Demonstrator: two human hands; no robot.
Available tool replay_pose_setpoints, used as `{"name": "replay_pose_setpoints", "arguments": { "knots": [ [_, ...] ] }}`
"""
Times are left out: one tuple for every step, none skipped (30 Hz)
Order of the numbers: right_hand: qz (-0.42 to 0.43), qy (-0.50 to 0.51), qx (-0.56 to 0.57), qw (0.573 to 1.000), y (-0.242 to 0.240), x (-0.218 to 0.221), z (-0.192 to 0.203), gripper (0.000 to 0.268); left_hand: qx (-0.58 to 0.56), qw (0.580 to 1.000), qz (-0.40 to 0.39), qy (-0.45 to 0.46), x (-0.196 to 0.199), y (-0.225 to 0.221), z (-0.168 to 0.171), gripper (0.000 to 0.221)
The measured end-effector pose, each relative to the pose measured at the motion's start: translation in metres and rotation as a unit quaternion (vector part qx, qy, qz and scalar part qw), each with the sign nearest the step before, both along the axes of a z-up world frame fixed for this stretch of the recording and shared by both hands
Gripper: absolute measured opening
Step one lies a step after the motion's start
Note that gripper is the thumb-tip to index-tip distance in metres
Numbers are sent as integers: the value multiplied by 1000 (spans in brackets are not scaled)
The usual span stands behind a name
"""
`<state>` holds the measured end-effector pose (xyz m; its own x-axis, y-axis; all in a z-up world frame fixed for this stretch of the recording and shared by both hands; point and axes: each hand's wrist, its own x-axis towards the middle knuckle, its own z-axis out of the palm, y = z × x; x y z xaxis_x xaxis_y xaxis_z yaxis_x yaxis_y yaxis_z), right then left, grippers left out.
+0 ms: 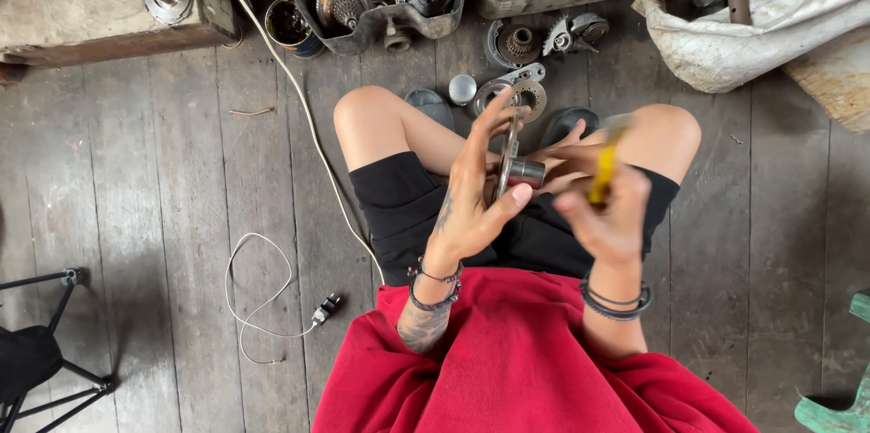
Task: Cleaning a circular metal engine component using a wire brush and a small pick to remove dirt and grime.
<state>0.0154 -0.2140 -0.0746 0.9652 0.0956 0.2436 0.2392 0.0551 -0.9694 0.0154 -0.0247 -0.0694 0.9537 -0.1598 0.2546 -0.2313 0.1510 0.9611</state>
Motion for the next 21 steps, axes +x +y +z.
{"name": "replay_pose_setpoints", "arguments": {
  "knots": [
    [28,29,-62,997,12,0,7,64,29,999,40,-4,-2,-1,11,97],
    [27,28,-61,997,12,0,-9,64,29,999,39,-5,-3,-3,16,97],
    [5,27,-39,999,13,0,-25,56,59,996,68,-17,-4,-6,23,101],
    [-16,26,-17,999,14,1,-40,48,88,991,97,-30,-5,-8,29,104],
    [-16,25,-16,999,10,-6,-48,48,89,991,97,-30,-5,-5,29,104],
    [-21,65,93,993,6,-12,-56,37,52,995,74,-34,-5,-3,28,112],
    [-24,105,201,974,3,-18,-64,34,14,998,51,-37,-5,-1,28,120],
    [-25,104,200,974,-1,-18,-73,34,14,998,51,-38,0,5,25,120],
    [-33,102,203,973,-2,-22,-79,34,-67,997,-5,-35,5,11,22,122],
    [-42,100,207,972,2,-27,-85,34,-146,987,-60,-32,10,16,19,123],
    [-51,97,210,972,1,-30,-92,34,-146,987,-61,-34,12,18,13,123],
    [-61,94,214,970,1,-34,-99,34,-76,991,-88,-70,15,21,8,117],
    [-70,90,219,969,2,-37,-106,35,-5,988,-114,-106,18,24,2,111],
    [-80,87,223,968,2,-39,-112,35,-5,987,-116,-108,14,17,-1,111],
    [-90,84,227,966,3,-41,-119,36,-26,988,-100,-117,10,10,-4,89],
    [-99,83,230,965,3,-45,-125,37,-48,988,-81,-123,4,3,-8,67],
    [-107,82,234,963,4,-49,-130,37,-48,988,-81,-123,1,-3,-12,67],
    [-113,81,237,962,4,-51,-135,38,-82,990,-49,-105,-1,-9,-16,61],
    [-119,79,239,960,4,-53,-139,39,-116,989,-17,-86,-2,-15,-20,56],
    [-128,78,242,959,4,-56,-143,40,-117,989,-17,-86,1,-20,-14,56],
    [-136,77,245,957,5,-58,-146,41,-115,987,17,-110,5,-25,-7,60]
  ]
}}
